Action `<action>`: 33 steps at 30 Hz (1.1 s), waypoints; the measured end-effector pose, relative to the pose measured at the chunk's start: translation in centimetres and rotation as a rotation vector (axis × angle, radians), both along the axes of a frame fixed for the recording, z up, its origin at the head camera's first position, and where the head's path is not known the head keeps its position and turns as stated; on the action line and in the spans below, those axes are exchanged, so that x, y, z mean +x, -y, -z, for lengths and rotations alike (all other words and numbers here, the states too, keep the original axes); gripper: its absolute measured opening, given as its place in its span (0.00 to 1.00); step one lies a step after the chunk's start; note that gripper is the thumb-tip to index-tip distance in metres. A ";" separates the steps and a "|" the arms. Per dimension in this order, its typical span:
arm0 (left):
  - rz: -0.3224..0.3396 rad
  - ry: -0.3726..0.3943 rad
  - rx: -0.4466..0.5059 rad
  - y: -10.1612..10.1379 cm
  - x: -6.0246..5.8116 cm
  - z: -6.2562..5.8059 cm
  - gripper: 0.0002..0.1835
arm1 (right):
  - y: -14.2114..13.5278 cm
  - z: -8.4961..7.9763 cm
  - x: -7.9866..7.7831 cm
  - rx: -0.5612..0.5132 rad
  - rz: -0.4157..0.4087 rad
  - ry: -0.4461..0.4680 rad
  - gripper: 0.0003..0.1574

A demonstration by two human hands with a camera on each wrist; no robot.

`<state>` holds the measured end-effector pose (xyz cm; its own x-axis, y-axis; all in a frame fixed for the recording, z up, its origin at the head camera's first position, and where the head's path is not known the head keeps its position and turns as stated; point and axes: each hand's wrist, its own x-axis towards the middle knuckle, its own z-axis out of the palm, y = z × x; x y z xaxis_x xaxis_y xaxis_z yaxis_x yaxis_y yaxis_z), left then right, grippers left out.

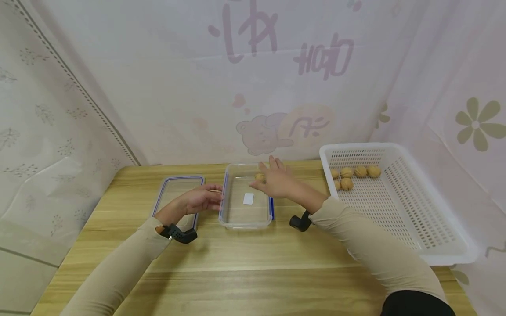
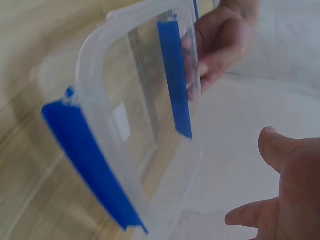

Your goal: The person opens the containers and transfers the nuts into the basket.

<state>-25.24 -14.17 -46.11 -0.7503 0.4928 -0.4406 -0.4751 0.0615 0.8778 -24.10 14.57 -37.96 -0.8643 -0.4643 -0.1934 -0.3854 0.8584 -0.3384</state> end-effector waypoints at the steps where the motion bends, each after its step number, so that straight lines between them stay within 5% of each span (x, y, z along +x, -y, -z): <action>1: 0.003 -0.006 0.001 0.0 0.0 0.0 0.17 | 0.5 0.1 -0.1 -0.002 -0.011 0.003 0.52; 7: 0.011 -0.007 -0.009 0.1 0.0 0.0 0.20 | 3.1 1.2 -0.7 -0.002 -0.051 0.023 0.50; 19: 0.023 -0.006 0.013 0.1 -0.1 -0.1 0.16 | 5.9 3.0 -1.5 -0.059 0.007 0.149 0.50; 33: 0.016 -0.007 0.019 0.2 -0.1 0.3 0.17 | 7.0 4.6 -3.2 0.016 0.067 0.132 0.44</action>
<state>-25.33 -14.36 -46.39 -0.7455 0.5132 -0.4254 -0.4676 0.0522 0.8824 -27.26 7.56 -42.56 -0.8598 -0.4024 -0.3144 -0.2801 0.8864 -0.3686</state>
